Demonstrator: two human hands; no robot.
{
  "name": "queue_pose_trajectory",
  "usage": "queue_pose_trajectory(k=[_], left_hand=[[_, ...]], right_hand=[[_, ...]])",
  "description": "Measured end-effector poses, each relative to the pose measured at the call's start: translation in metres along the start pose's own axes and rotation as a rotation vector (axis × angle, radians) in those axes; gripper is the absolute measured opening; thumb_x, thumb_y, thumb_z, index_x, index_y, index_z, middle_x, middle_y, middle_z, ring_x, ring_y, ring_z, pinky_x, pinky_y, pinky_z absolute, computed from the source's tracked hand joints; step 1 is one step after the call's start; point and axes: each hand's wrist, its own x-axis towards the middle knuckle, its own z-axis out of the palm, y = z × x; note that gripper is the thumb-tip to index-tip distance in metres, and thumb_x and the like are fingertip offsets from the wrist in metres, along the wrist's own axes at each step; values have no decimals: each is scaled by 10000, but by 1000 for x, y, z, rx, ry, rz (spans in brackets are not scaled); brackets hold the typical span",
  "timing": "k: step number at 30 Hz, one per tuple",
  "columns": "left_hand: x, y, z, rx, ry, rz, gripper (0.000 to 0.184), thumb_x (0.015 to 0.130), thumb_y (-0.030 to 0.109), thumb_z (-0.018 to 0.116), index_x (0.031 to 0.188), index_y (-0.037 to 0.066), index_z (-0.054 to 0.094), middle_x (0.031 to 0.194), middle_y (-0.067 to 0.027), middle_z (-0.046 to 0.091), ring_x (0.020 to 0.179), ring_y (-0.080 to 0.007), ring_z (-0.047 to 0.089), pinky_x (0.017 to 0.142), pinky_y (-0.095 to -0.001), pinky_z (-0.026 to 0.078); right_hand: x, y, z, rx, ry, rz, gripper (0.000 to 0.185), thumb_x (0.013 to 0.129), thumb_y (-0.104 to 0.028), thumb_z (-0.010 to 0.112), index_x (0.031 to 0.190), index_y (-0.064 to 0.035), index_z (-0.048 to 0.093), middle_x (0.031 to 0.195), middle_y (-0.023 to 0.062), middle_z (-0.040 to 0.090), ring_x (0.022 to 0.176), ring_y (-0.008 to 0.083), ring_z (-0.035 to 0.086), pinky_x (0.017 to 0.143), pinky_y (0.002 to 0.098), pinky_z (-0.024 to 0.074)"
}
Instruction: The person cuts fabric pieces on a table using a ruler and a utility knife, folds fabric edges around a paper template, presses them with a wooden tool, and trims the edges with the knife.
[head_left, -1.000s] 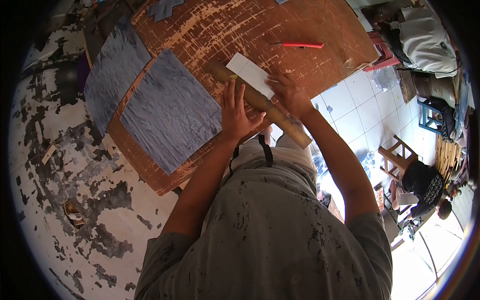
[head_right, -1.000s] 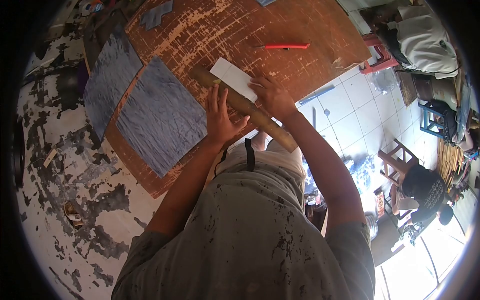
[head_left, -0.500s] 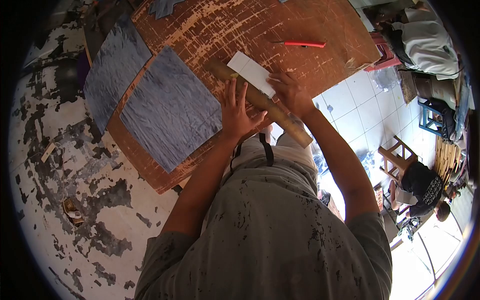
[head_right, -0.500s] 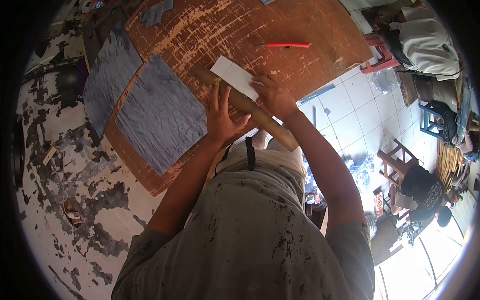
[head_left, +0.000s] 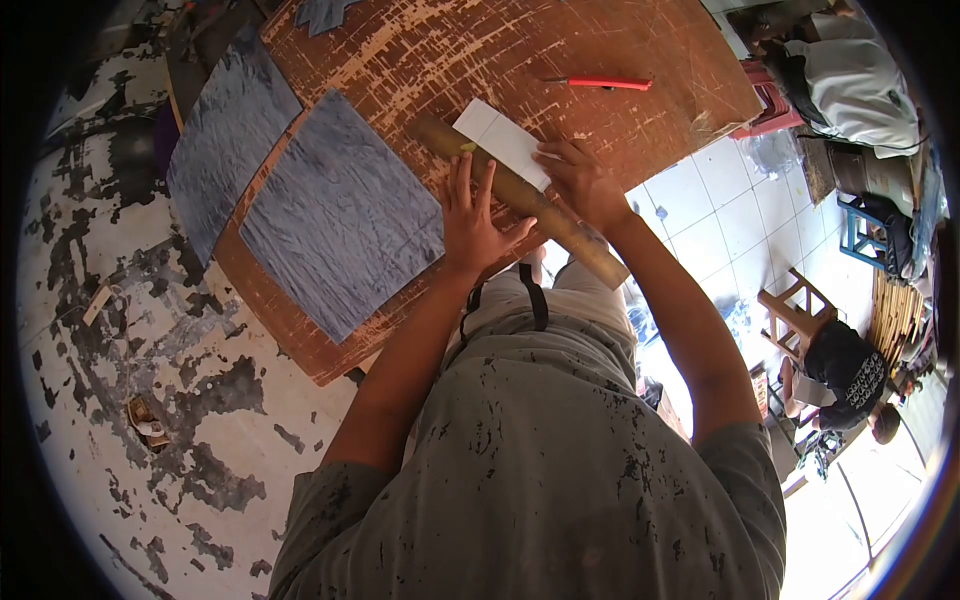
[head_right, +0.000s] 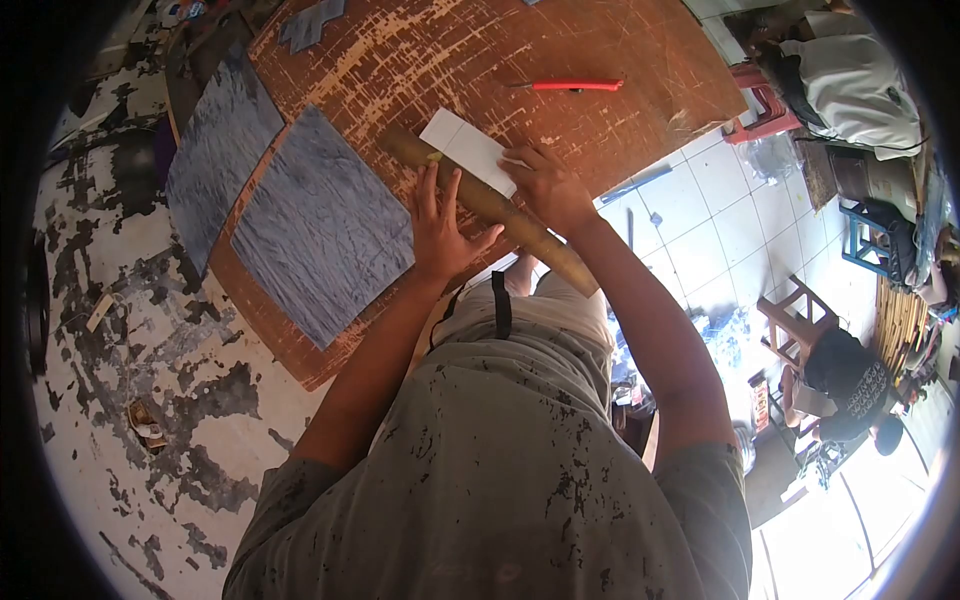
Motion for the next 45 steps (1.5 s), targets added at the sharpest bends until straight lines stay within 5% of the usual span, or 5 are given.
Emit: queue_pose_trajectory(k=[33,35,45], left_hand=[[4,3,0,-15,46,7,1171,737,745,832,1601,58,441,1640,-322,341,1518,-526,363,1196,-700,321],[3,3,1,-43,22,-17,1184,738,736,835,1611,49,424,1670,-309,302,1566,-522,291,1234,-720,243],[10,22,-14,47,-102,-174,1297,685,714,882,1651,41,337,1711,-259,268,1603,-466,250,1226,-727,226]], right_hand=[[0,2,-2,-25,-39,-26,527,855,-28,748,1378,-55,691,1433,118,606,1326,346,574,1124,432,526],[0,4,0,-36,-25,-21,523,856,-41,750,1375,-58,694,1439,108,603,1335,344,569,1127,429,524],[1,4,0,-55,-6,-29,508,859,-61,748,1365,-84,705,1434,92,602,1365,348,552,1142,448,511]])
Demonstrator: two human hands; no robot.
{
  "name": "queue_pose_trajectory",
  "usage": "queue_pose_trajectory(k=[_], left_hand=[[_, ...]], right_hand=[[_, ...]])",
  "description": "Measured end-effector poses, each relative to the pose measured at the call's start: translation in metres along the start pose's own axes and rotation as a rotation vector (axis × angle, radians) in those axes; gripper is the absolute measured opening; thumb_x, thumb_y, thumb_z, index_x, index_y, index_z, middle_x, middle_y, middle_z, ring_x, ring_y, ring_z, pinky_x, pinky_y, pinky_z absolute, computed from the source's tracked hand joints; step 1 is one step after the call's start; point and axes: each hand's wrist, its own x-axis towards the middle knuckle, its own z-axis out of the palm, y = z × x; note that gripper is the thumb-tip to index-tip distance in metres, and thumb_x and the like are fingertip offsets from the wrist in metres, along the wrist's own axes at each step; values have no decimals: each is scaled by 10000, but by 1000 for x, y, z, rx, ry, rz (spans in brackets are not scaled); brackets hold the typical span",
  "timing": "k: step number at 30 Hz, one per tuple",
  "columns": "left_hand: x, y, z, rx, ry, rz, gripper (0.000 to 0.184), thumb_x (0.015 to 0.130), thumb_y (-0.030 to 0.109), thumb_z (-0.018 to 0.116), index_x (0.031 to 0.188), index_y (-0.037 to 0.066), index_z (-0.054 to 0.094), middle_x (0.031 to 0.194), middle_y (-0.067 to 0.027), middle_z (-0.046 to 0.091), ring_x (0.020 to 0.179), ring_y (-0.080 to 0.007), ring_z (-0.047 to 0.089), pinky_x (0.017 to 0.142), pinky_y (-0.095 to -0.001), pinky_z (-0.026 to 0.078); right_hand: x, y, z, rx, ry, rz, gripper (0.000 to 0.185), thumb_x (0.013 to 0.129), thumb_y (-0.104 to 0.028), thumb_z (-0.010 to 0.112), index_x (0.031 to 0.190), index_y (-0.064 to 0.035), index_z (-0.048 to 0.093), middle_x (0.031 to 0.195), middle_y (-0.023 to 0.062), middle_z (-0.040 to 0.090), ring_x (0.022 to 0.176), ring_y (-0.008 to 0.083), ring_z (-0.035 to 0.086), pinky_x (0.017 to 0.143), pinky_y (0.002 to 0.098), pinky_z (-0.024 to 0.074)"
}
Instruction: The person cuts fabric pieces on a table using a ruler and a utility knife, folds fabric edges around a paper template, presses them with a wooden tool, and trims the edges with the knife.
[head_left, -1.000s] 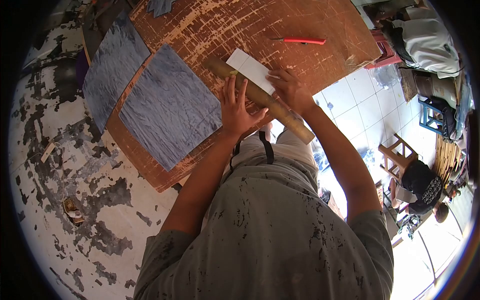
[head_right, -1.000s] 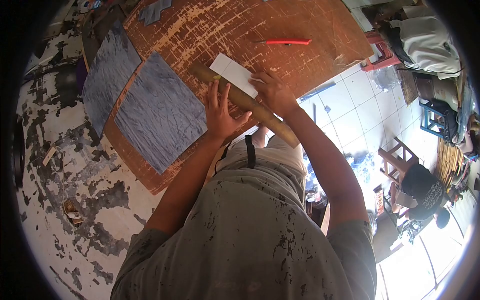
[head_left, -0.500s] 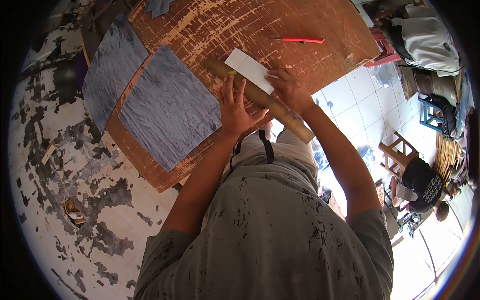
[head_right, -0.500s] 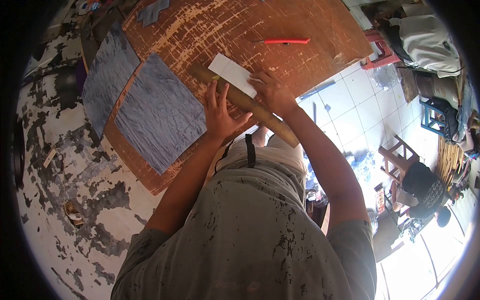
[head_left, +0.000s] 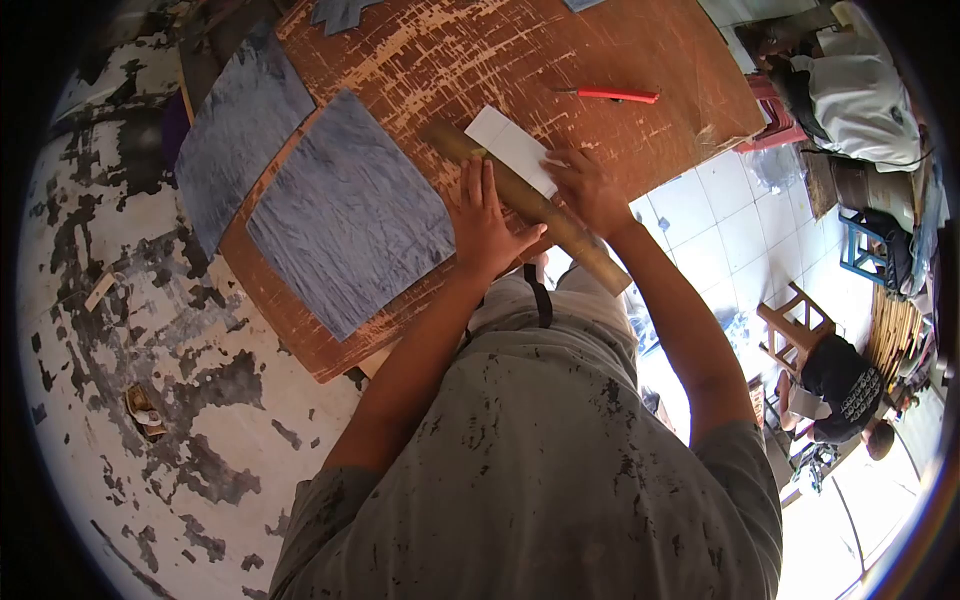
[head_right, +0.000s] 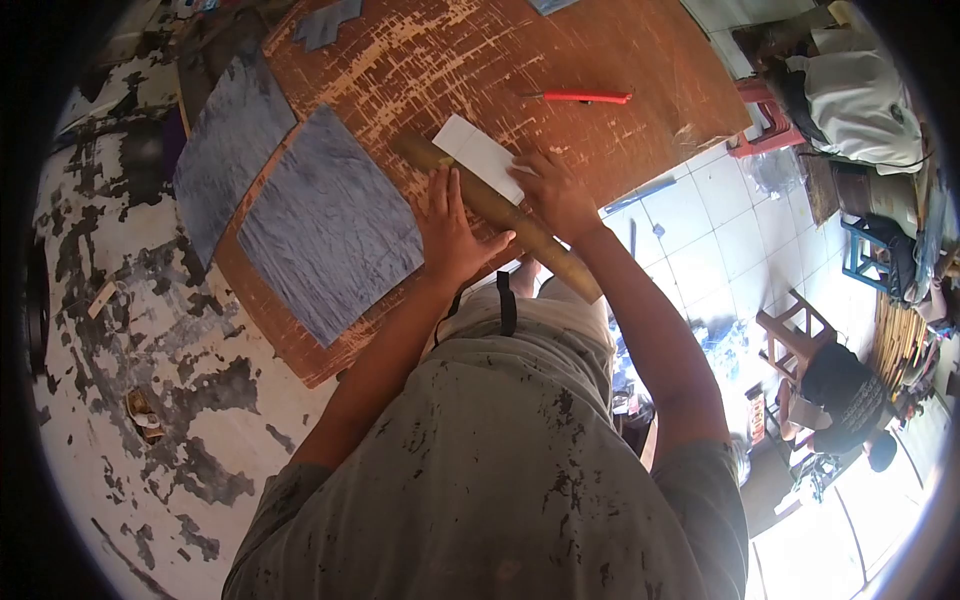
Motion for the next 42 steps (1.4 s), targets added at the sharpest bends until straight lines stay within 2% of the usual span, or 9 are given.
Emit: queue_pose_trajectory(k=[9,13,21,24,27,31,34,40,42], left_hand=[[6,11,-8,38,-111,-116,1356,674,651,918,1640,-62,287,1714,-243,255,1592,-435,274,1234,-696,253],[6,15,-9,53,-109,-144,1376,634,609,957,1637,-56,290,1717,-261,247,1582,-453,280,1235,-692,257],[11,20,-13,79,-171,-195,1401,609,598,973,1640,-44,274,1769,-270,133,1639,-438,182,1215,-744,248],[15,22,-13,91,-204,-231,1413,603,601,974,1643,-42,265,1772,-263,122,1646,-418,178,1202,-754,268],[15,24,-14,95,-226,-256,1439,602,601,976,1657,-40,237,1777,-252,109,1649,-403,177,1196,-753,282],[21,27,-18,135,-281,-275,1478,604,619,970,1676,-42,197,1778,-249,101,1648,-400,179,1207,-733,285],[24,30,-21,174,-323,-288,1481,613,636,963,1678,-51,196,1775,-251,95,1648,-400,169,1221,-711,286],[27,32,-21,213,-351,-281,1480,631,652,951,1675,-70,191,1768,-258,95,1641,-416,168,1249,-657,295],[27,32,-21,222,-358,-279,1482,632,654,949,1676,-70,187,1767,-259,98,1641,-416,169,1253,-646,299]], right_hand=[[5,4,-20,112,48,87,527,891,-110,752,1413,-127,679,1455,92,603,1343,365,574,1147,483,492],[24,39,-54,-391,379,271,700,916,-165,762,1574,-196,525,1481,89,594,1411,357,521,1236,543,367],[48,90,-71,-520,47,263,477,1002,-154,669,1471,-160,581,1452,89,612,1408,333,534,1184,566,369],[41,79,-70,-252,81,223,404,1022,-130,623,1423,-127,576,1385,172,646,1300,405,612,1078,583,435],[9,12,-74,287,16,483,444,1051,-107,510,1492,-71,476,1243,325,669,1106,528,667,938,560,527],[-37,-40,-45,725,-145,802,448,1118,-337,589,1429,-14,572,1036,139,684,813,160,700,674,322,598],[-52,-49,-25,944,-205,829,359,1126,-310,596,1388,-65,574,910,26,625,740,77,632,602,283,569],[-26,-78,-35,257,-115,516,274,1071,-252,611,1231,-31,582,963,268,744,881,430,761,682,506,590],[-15,-77,-33,173,-346,604,413,1091,-354,563,1335,-22,536,1101,306,711,1038,504,705,883,557,573]])
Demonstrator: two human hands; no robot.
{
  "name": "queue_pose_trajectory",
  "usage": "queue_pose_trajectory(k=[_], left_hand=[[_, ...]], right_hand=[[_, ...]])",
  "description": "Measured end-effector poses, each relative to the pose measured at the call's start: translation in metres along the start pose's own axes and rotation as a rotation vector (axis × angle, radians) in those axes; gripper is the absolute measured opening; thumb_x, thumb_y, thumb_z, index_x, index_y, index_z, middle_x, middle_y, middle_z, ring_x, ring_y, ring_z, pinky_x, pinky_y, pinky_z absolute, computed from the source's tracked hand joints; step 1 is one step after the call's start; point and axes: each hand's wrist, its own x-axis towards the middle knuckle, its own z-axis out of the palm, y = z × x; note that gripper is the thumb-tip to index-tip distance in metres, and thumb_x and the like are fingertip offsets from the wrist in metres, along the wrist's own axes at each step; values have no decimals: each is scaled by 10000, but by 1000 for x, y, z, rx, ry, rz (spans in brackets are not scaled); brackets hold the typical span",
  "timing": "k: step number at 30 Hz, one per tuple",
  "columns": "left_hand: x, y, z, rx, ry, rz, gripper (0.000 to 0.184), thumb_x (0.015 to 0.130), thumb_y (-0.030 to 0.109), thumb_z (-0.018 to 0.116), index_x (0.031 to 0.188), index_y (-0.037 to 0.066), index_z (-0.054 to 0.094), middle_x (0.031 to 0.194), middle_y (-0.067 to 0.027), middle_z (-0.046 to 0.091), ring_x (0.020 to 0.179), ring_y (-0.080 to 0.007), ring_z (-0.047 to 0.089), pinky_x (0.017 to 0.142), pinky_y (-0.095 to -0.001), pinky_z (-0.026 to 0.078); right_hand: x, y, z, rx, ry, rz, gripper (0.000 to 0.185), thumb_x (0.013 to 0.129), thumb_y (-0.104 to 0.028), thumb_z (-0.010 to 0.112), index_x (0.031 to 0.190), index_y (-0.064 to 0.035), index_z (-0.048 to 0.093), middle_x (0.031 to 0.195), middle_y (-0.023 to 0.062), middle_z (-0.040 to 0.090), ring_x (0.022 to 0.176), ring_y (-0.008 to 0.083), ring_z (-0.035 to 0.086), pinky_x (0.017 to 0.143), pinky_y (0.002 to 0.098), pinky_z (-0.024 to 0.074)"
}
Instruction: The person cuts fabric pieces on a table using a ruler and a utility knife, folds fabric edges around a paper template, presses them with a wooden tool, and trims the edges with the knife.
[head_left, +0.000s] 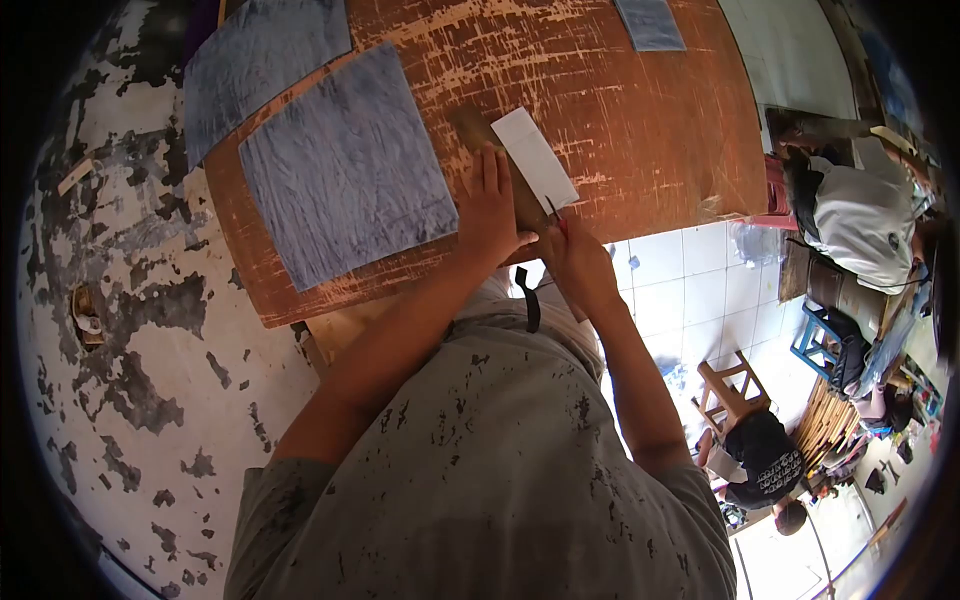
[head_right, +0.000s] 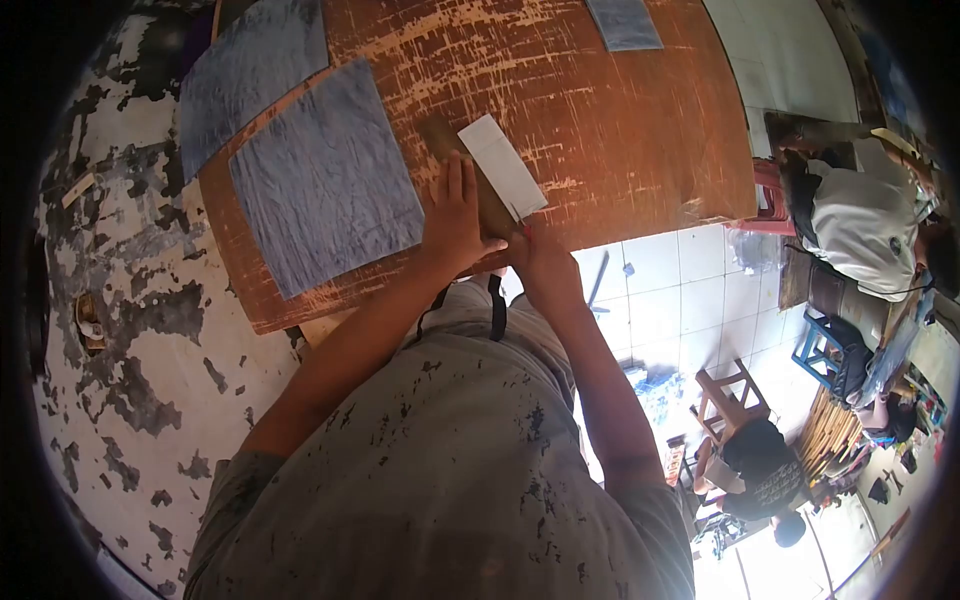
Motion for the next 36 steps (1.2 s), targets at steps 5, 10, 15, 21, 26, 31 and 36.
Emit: queue_pose_trajectory(k=[5,10,15,21,26,31,36], left_hand=[[0,-2,3,-56,54,17,1470,600,609,980,1650,-87,224,1741,-271,151,1611,-448,217,1246,-649,272],[0,-1,5,-51,53,14,1453,604,593,987,1641,-97,238,1732,-277,157,1608,-449,221,1247,-637,282],[2,-2,2,-56,28,15,1447,621,584,986,1644,-104,228,1735,-283,145,1616,-452,205,1248,-632,290],[3,-1,-1,-52,-28,10,1460,639,582,982,1659,-101,192,1750,-293,109,1624,-470,182,1258,-635,282],[3,-1,-2,-57,-30,9,1460,636,576,986,1657,-102,192,1748,-297,108,1623,-477,180,1267,-631,278],[4,-1,0,-57,-19,15,1451,636,572,987,1652,-106,204,1745,-299,115,1621,-476,183,1268,-628,278],[4,1,-1,-60,-8,12,1444,632,566,989,1649,-106,215,1743,-291,129,1624,-464,181,1269,-626,275]], right_hand=[[15,3,13,-109,-3,-29,316,1101,-262,501,1304,-24,550,1131,283,717,1050,478,713,878,573,570],[21,11,26,-233,-18,-96,313,1102,-246,504,1322,-26,529,1109,289,724,996,491,719,843,599,573],[24,11,32,-192,26,-17,314,1112,-265,500,1329,-38,497,992,308,733,948,510,727,848,613,577],[24,6,27,-205,-1,-2,306,1116,-275,493,1313,-41,503,1004,310,732,971,518,725,849,619,584],[23,6,24,-232,-6,-48,285,1116,-255,494,1297,-36,514,1005,309,732,956,513,732,828,603,595],[26,-5,20,-256,-37,15,225,1095,-199,525,1231,-21,545,1026,291,731,960,483,747,828,575,610],[37,8,30,-468,-91,-89,207,1015,-109,621,1177,3,558,1078,284,745,1036,442,754,887,542,613]])
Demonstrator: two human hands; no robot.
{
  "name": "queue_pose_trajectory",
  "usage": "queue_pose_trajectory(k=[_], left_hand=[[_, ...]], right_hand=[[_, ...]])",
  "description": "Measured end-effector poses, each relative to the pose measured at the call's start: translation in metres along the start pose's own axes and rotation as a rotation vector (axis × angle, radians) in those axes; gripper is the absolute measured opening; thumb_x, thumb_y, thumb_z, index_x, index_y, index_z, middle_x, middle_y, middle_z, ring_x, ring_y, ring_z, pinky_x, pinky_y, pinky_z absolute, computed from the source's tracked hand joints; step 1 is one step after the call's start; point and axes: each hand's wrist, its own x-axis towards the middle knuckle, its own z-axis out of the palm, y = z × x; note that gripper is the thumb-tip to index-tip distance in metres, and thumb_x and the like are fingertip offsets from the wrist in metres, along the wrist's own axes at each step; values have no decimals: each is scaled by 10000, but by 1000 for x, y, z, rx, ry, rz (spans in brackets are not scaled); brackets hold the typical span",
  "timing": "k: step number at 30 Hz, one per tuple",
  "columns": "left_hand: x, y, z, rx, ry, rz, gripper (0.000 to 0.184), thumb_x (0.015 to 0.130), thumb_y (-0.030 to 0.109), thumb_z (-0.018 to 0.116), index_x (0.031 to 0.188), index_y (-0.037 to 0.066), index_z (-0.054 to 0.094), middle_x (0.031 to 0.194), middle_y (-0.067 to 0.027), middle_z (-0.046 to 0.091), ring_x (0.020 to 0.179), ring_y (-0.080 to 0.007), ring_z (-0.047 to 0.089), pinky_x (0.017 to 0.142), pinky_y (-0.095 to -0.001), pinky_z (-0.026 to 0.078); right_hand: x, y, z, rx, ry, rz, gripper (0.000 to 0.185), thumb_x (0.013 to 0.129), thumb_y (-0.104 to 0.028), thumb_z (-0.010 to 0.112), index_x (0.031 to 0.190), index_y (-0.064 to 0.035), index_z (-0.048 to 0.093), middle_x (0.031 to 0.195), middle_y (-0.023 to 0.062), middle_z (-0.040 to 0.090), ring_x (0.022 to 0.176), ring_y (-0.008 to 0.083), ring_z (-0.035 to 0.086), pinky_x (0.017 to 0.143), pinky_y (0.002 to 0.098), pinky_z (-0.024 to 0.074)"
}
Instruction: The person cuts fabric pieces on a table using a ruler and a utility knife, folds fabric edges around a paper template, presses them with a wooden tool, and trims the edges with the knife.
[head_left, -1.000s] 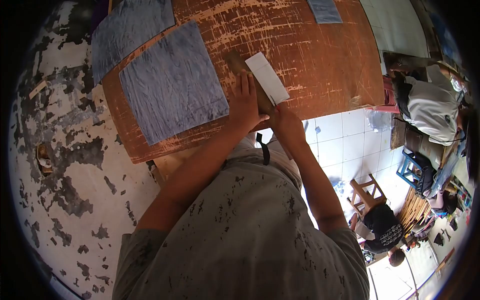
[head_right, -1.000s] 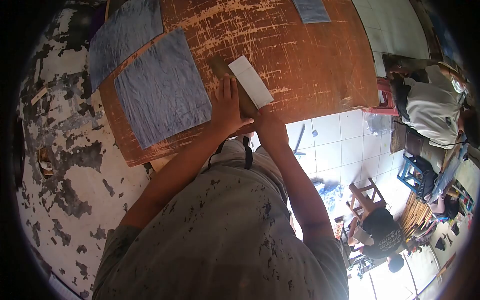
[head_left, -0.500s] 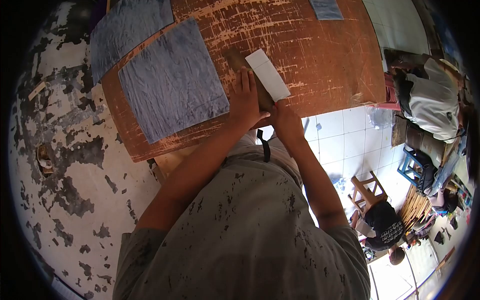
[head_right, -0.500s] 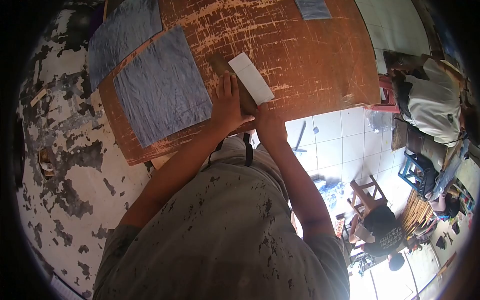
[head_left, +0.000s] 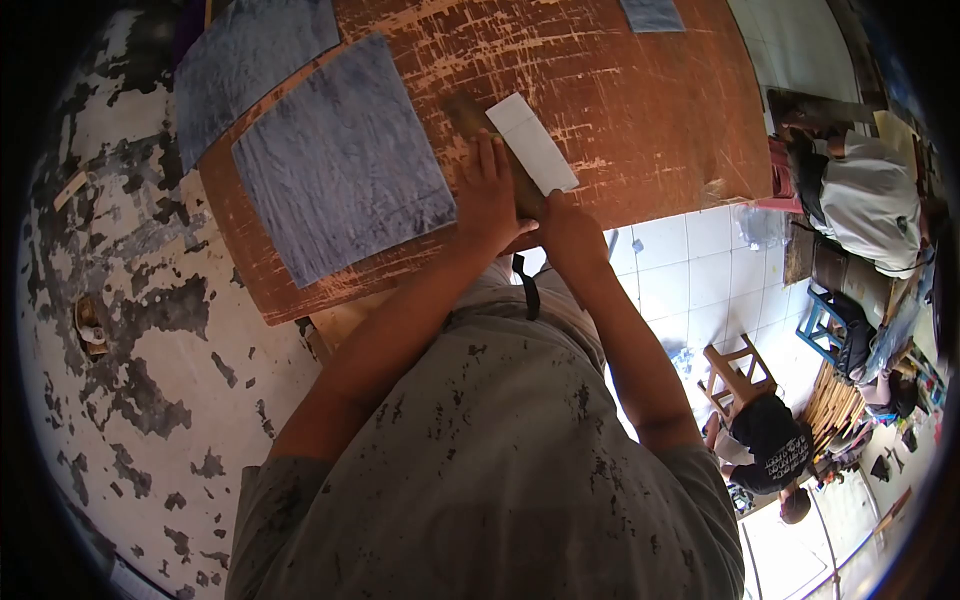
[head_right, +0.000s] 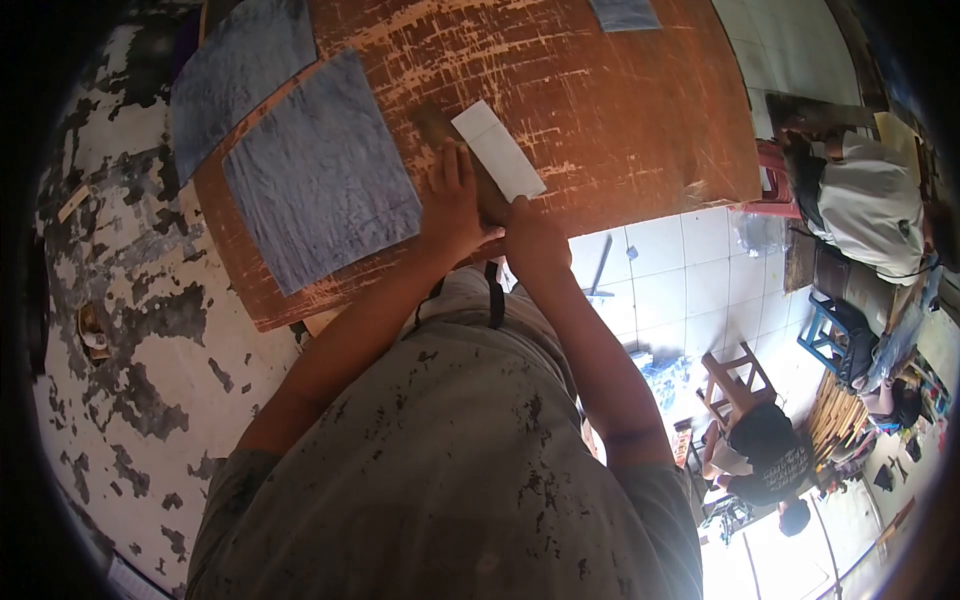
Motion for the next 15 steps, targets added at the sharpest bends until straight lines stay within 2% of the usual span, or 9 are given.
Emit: queue_pose_trajectory(k=[4,6,7,9,10,12,15], left_hand=[[1,2,-6,16,-26,-24,1443,628,581,986,1646,-102,224,1740,-283,141,1623,-456,186,1262,-636,278],[1,1,-6,21,-31,-28,1442,629,590,983,1645,-100,227,1739,-281,142,1622,-454,189,1256,-644,280],[1,0,-4,29,-16,-20,1445,626,599,981,1645,-98,229,1737,-280,147,1621,-453,194,1249,-651,285],[1,-1,-1,34,-2,-11,1448,624,608,979,1644,-97,231,1735,-280,152,1620,-451,198,1241,-658,291],[1,-1,0,34,1,-8,1451,622,613,979,1644,-95,232,1734,-279,151,1619,-450,200,1234,-663,296],[0,-1,1,35,4,-3,1455,620,618,978,1645,-94,232,1734,-279,151,1619,-449,203,1227,-668,301],[1,0,-2,61,13,-2,1458,617,619,978,1646,-94,231,1735,-277,148,1620,-448,202,1223,-665,305]], right_hand=[[4,4,2,18,-43,5,235,1003,-99,629,1198,10,555,1086,285,750,1058,439,753,905,531,610],[0,6,5,-58,26,-43,243,1041,-173,582,1163,29,640,1034,245,708,905,419,765,750,509,633],[-3,3,1,-59,25,-47,243,1041,-173,582,1163,29,640,1034,245,708,905,419,765,750,509,633],[-13,-1,-9,169,21,144,364,1067,-308,563,1173,29,646,995,282,738,903,447,764,763,519,632],[-16,0,-9,168,17,148,364,1067,-308,563,1173,29,646,995,282,738,903,447,764,763,519,632],[-20,1,-9,119,14,114,461,1077,-412,537,1170,27,641,962,313,744,905,470,760,773,531,628],[-23,6,-3,135,42,87,449,1081,-403,538,1174,25,639,970,309,742,916,467,760,770,532,626]])
